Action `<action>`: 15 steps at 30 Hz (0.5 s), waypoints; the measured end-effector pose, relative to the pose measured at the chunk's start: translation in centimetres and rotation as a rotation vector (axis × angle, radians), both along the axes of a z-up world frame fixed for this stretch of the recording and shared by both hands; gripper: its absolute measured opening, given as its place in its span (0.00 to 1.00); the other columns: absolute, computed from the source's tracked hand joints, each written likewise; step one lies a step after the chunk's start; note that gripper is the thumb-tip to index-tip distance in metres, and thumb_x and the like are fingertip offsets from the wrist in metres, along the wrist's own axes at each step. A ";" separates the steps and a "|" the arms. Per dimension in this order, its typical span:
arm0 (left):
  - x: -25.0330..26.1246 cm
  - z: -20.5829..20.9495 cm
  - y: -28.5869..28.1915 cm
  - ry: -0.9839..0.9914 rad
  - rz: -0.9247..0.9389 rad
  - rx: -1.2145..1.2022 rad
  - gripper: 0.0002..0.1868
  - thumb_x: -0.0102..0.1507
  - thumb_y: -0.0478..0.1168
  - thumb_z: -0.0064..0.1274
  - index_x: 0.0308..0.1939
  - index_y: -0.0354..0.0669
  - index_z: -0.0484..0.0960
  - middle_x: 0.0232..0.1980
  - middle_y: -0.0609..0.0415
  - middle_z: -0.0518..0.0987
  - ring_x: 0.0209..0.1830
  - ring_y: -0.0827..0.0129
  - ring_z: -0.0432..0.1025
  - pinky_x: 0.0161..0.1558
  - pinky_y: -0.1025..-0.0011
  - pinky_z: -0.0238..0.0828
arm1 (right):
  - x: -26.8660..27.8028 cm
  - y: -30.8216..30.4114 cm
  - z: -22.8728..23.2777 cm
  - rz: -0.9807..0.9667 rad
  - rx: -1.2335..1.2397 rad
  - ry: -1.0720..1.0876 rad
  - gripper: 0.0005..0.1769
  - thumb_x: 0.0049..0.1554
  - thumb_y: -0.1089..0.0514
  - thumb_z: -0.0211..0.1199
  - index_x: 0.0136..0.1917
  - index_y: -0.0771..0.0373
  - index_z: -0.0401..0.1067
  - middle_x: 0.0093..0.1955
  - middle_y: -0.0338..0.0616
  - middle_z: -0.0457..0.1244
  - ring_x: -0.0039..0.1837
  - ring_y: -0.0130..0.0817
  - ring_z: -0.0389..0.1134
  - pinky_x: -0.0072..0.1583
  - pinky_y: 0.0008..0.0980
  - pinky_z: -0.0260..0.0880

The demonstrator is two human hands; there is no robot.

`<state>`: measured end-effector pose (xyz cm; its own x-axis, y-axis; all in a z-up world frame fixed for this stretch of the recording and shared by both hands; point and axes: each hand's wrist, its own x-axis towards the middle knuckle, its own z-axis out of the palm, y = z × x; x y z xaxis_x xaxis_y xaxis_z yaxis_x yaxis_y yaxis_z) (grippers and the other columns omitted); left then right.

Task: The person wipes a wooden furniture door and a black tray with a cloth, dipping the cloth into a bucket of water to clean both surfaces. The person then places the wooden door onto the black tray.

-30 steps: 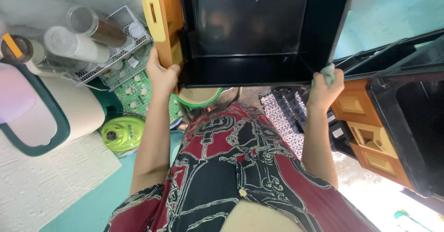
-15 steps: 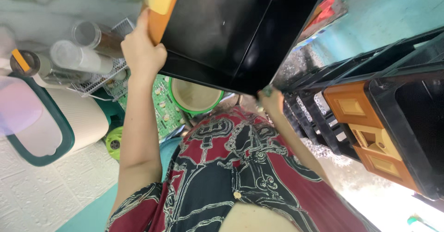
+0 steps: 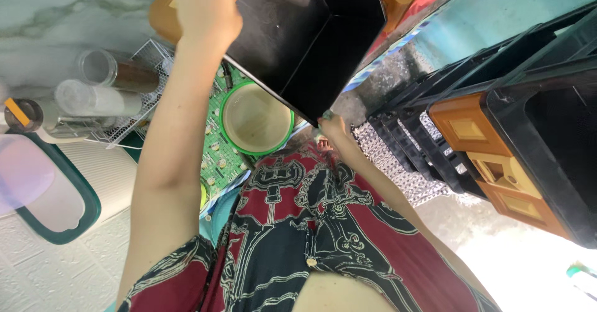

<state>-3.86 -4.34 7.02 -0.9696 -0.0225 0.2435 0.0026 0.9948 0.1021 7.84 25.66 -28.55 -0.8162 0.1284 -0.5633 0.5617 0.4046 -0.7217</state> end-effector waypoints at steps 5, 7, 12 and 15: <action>-1.2 1.6 2.1 0.152 -0.475 0.177 0.23 0.49 0.39 0.69 0.46 0.33 0.83 0.41 0.36 0.82 0.41 0.41 0.77 0.38 0.54 0.72 | -0.2 -0.7 -0.7 -0.176 -0.275 -0.377 0.16 0.58 0.55 0.63 0.56 0.66 0.74 0.45 0.50 0.68 0.44 0.41 0.71 0.43 0.41 0.66; -1.4 2.9 1.0 -0.256 -0.246 0.346 0.20 0.59 0.45 0.63 0.50 0.37 0.82 0.43 0.40 0.82 0.41 0.51 0.78 0.40 0.58 0.72 | 0.4 0.0 -0.9 -0.185 -0.349 -0.441 0.15 0.59 0.55 0.61 0.56 0.65 0.73 0.46 0.49 0.68 0.45 0.41 0.71 0.43 0.41 0.66; 0.3 3.5 -2.6 -0.432 -0.231 0.856 0.25 0.60 0.44 0.57 0.59 0.36 0.79 0.50 0.43 0.80 0.46 0.64 0.74 0.43 0.66 0.68 | -0.5 -0.3 -1.8 -0.151 -0.450 -0.514 0.14 0.61 0.56 0.56 0.59 0.62 0.71 0.50 0.47 0.68 0.46 0.40 0.72 0.42 0.40 0.67; 1.7 2.4 -4.4 -0.425 -0.303 0.632 0.34 0.55 0.40 0.61 0.65 0.31 0.72 0.56 0.36 0.77 0.56 0.58 0.72 0.50 0.64 0.68 | -0.2 -0.7 -2.6 -0.143 -0.484 -0.531 0.14 0.63 0.56 0.53 0.60 0.60 0.70 0.52 0.45 0.67 0.47 0.39 0.72 0.42 0.40 0.68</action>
